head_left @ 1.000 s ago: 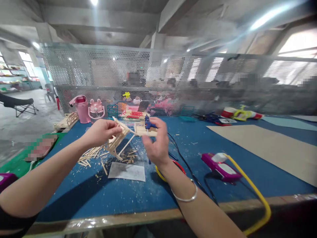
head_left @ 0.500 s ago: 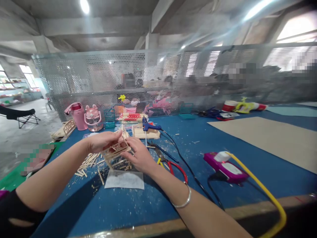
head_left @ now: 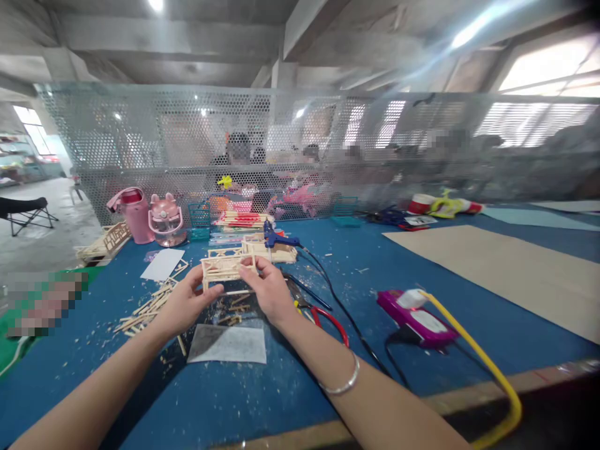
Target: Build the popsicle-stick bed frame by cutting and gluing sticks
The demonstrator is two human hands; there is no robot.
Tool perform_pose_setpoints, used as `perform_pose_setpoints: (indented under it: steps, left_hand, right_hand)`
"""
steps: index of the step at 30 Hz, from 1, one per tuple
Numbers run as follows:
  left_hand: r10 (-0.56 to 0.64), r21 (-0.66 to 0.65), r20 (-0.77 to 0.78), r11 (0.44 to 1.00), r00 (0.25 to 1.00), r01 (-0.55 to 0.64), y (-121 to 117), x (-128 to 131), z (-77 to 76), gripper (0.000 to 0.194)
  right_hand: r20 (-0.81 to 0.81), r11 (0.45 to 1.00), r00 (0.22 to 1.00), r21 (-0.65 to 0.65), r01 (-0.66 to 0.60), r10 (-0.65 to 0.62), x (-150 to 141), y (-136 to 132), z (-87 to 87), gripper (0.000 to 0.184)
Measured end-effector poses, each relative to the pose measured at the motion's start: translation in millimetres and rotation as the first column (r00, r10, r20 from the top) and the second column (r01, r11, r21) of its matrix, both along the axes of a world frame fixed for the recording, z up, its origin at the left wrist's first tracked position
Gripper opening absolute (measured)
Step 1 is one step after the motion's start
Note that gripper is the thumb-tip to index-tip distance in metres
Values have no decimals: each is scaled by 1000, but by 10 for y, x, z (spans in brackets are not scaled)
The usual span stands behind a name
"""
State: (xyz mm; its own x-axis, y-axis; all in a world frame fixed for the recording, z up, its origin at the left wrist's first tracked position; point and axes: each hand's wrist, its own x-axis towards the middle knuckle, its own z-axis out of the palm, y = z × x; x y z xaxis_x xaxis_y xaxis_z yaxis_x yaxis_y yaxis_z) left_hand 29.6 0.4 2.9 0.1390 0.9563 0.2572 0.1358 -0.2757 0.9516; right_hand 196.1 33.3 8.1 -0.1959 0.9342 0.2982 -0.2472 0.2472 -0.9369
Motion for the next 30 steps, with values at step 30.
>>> perform_pose_setpoints:
  steps: [30]
  left_hand:
    - [221, -76, 177, 975, 959, -210, -125, -53, -18, 50]
  right_hand:
    - [139, 939, 930, -6, -343, 341, 206, 137, 139, 33]
